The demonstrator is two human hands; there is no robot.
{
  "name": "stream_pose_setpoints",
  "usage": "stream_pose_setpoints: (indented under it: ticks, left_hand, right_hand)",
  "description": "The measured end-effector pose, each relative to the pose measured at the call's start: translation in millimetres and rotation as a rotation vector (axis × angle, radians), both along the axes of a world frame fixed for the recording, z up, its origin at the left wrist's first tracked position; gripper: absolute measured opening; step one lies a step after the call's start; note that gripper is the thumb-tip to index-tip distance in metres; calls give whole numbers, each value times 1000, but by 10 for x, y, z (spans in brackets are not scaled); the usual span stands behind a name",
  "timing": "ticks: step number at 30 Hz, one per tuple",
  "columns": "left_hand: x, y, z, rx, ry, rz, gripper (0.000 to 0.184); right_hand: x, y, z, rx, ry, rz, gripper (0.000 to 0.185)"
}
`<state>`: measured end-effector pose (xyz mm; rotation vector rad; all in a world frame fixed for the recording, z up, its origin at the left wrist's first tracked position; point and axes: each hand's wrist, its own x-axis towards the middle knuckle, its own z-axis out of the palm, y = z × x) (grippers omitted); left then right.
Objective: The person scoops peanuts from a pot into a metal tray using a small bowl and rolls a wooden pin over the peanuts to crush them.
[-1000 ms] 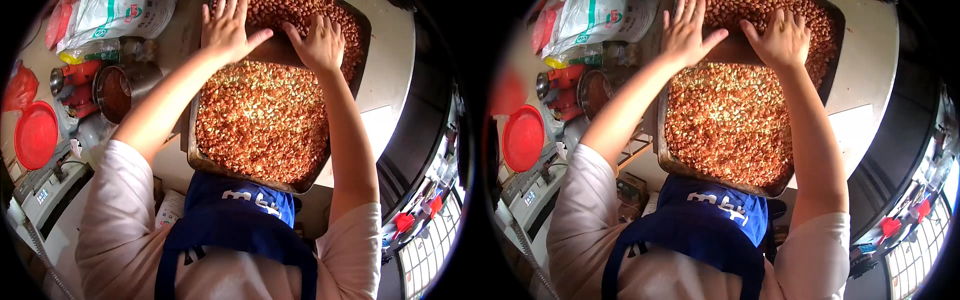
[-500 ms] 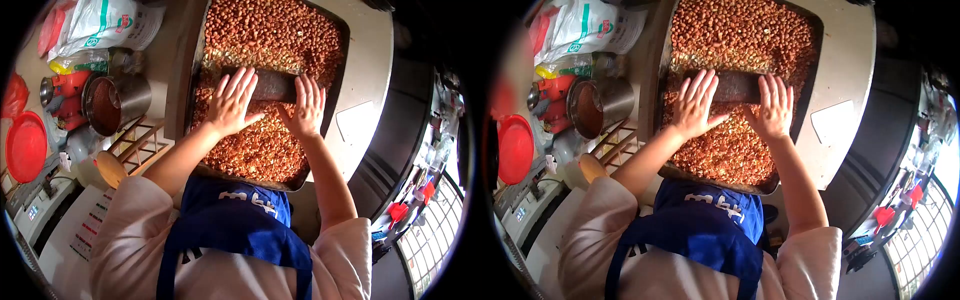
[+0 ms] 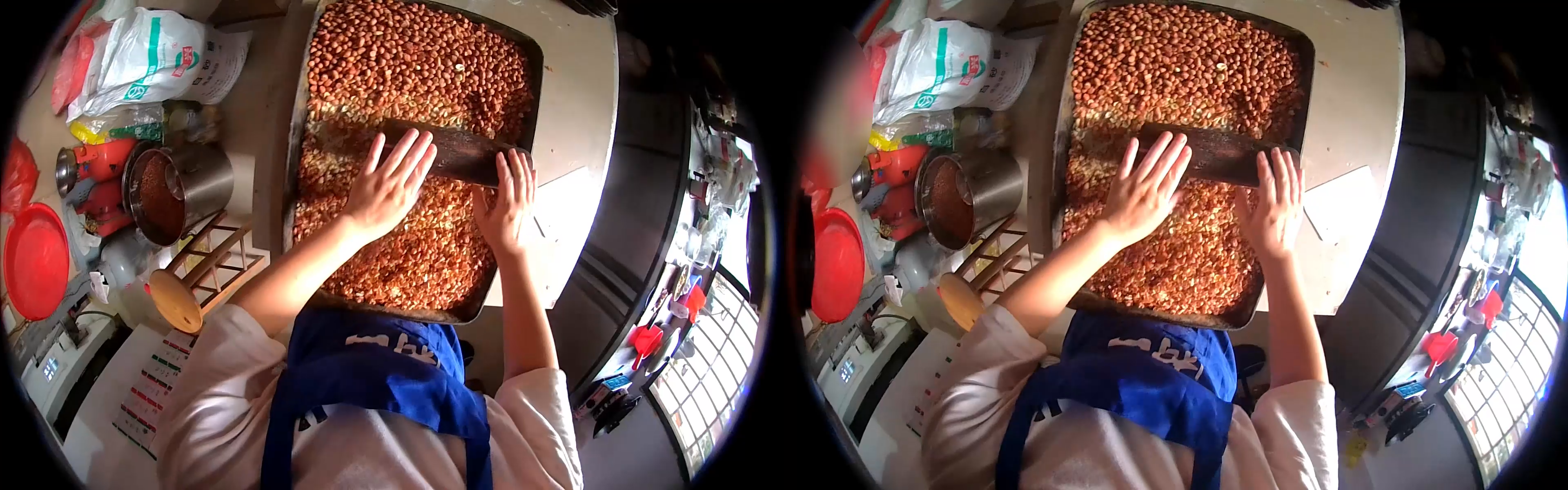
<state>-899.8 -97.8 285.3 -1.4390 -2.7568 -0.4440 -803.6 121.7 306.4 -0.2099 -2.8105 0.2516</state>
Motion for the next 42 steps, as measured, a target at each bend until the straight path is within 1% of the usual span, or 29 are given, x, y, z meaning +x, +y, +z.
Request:
stream_pose_setpoints:
  ticks: [3,4,5,6,7,9,11,12,14,16,17,20,22,23,24,25,26,27,28,30,31,33,34,35,36,38,40,41,42]
  left_hand:
    - [-459,299,-111,40,20,-8,84]
    - [-751,474,-36,-93,66,43,82]
    - [-1037,679,175,-321,152,125,80]
    - [-1325,822,132,-285,281,183,86]
    - [-1546,893,126,-31,270,141,96]
    - [-1790,961,206,-134,142,179,95]
    - [-1733,939,127,-101,89,245,96]
    - [-1643,879,-9,-1,179,206,95]
    - [-1317,753,-132,325,104,32,92]
    - [-725,504,-237,166,9,4,94]
    - [-392,360,-299,274,-3,-22,92]
    - [183,-64,-190,23,12,-78,85]
    - [-199,261,-262,258,-6,15,85]
    - [-489,427,-270,235,-3,82,86]
    - [-860,592,-199,211,-45,123,87]
    - [-1202,709,-201,129,13,164,88]
    - [-1441,801,-95,232,54,182,92]
    - [-1580,881,40,-54,132,300,94]
    - [-1672,906,19,-39,203,330,93]
    - [-1471,860,68,16,125,317,92]
    - [-1372,799,-75,328,116,164,96]
    - [-822,615,-154,99,59,108,99]
    - [-514,495,-100,29,56,62,97]
    - [-277,394,-165,-67,107,63,95]
    - [-147,311,-93,-58,8,38,93]
    - [-138,323,-99,-34,7,57,93]
    - [-554,549,-92,-63,81,130,95]
    - [-848,676,-38,-291,196,184,98]
    - [-1137,761,-31,-139,51,258,102]
  right_hand:
    - [-420,277,-125,33,10,20,60]
    - [-718,423,-147,87,2,36,62]
    - [-1044,565,-85,-55,-62,-6,64]
    - [-1380,713,-20,-194,-119,-52,67]
    - [-1684,867,-28,-88,-36,-27,71]
    - [-1884,997,-73,18,33,-11,76]
    - [-1874,901,-105,84,-37,-152,77]
    - [-1756,873,-165,165,67,-95,73]
    - [-1346,832,-385,245,214,12,81]
    - [-723,534,-275,63,23,61,85]
    - [-409,375,-226,49,56,87,83]
    - [97,179,-346,72,43,113,79]
    - [-432,337,-79,53,-97,118,71]
    - [-728,501,-389,293,135,88,70]
    - [-1119,614,-211,162,-61,102,65]
    - [-1420,702,-163,74,-57,55,64]
    - [-1721,786,-110,-14,-48,8,64]
    - [-2023,873,-60,-102,-34,-40,64]
    - [-2121,899,57,-100,-70,-16,56]
    - [-1919,824,10,-38,52,34,56]
    - [-1727,839,-76,40,101,65,62]
    - [-1192,771,-428,226,256,143,78]
    - [-933,669,-227,211,27,107,85]
    - [-742,558,-171,64,43,164,84]
    - [-602,519,-156,101,54,180,88]
    - [-614,517,-109,125,6,192,87]
    - [-1106,630,-63,78,-278,82,85]
    - [-1395,688,-98,117,-234,61,84]
    - [-1652,734,-123,153,-189,44,82]
